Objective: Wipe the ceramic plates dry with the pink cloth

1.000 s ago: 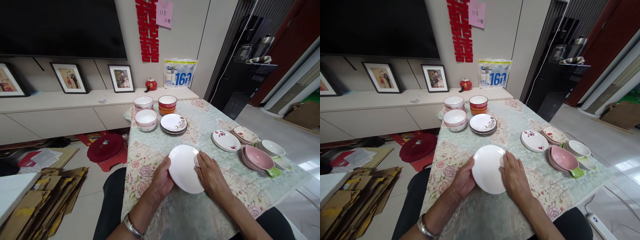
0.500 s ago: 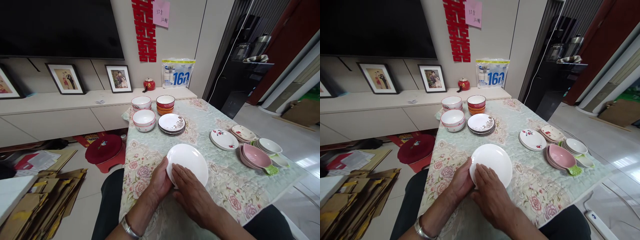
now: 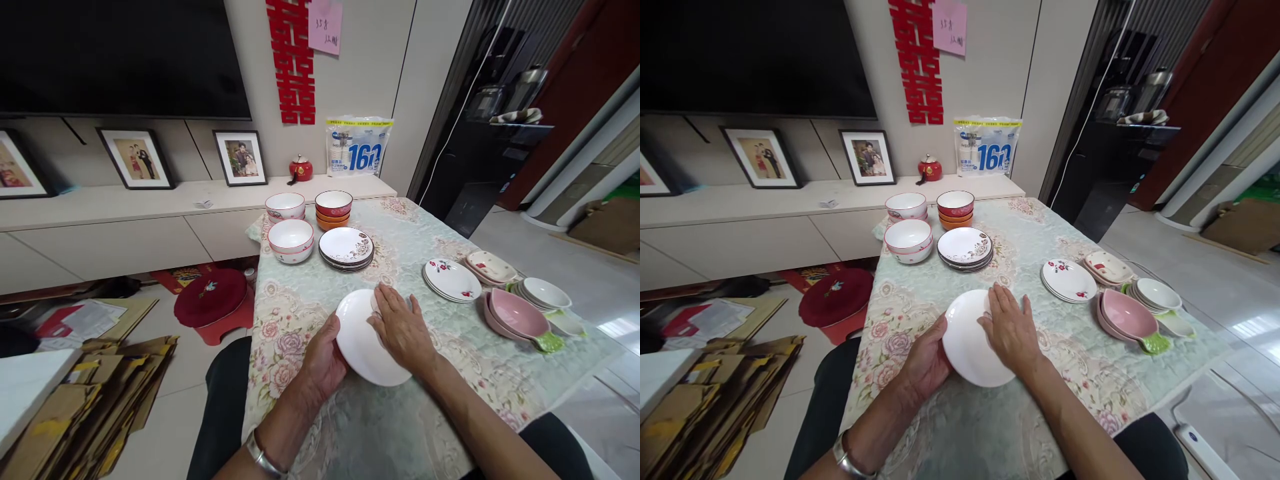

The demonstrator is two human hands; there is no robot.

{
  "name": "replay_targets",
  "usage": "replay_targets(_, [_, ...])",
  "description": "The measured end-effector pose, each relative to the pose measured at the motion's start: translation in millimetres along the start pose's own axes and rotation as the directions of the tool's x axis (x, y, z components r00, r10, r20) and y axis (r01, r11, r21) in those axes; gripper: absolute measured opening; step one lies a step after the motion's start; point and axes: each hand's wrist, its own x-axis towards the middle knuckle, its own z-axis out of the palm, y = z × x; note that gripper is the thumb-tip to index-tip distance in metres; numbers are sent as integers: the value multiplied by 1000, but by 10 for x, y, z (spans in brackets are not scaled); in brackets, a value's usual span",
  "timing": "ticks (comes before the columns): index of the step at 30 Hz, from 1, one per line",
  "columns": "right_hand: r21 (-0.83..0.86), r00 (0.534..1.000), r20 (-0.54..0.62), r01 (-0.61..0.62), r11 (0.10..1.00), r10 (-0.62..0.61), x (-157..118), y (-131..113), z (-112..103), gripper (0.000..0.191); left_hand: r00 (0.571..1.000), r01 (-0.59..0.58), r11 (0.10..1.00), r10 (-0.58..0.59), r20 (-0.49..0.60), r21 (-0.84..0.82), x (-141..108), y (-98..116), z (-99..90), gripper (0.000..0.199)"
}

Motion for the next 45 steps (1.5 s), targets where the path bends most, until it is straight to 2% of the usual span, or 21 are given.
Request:
replay_targets(5, [63,997,-81,17,998,-12,-238,247,89,49,1000,-24,1000,24,14,20,-13,-2,1,31])
replay_targets(9, [172,991,-136,10,985,14,-484,310,146,49,999,-35,999,35,0,32,-16,-14,-7,32])
replay_targets(14, [177,982,-187,42,983,-8,-738,236,198,57,997,-74,996,74,19,45,-7,-24,-31,34])
replay_targets(17, [138,962,-270,87,987,-47,-817,138,201,62,991,-132,991,133,-34,30,18,4,-50,36])
replay_targets(19, [140,957,-288,53,989,-10,-834,61,175,64,981,-181,983,181,-63,14,34,32,-64,38])
replay_targets(22, [109,964,-267,13,994,16,-824,-42,113,65,971,-221,975,220,-91,-6,36,70,-75,40])
replay_targets(28, [45,971,-233,55,997,-43,-858,-108,69,61,961,-238,971,233,-148,-21,12,109,-54,41])
replay_targets(32, [59,977,-208,67,996,-53,-918,-118,66,58,956,-258,966,252,-150,-22,40,125,-69,40])
replay_targets(36, [149,992,-107,84,985,-68,-901,-121,-79,55,950,-271,962,261,-172,-42,66,148,-98,38])
replay_targets(39, [380,995,0,94,920,-102,-846,-45,-252,52,962,-238,969,226,-155,-61,61,156,-103,39])
replay_targets(41, [579,996,63,14,815,-61,-809,53,-322,45,969,-218,974,208,-136,-64,53,154,-95,40])
replay_targets(43, [733,991,91,-132,667,96,-767,163,-327,44,970,-213,975,204,-128,-61,48,151,-83,41])
replay_targets(45, [828,955,106,-238,507,275,-704,255,-286,47,973,-203,977,194,-123,-65,47,146,-73,42])
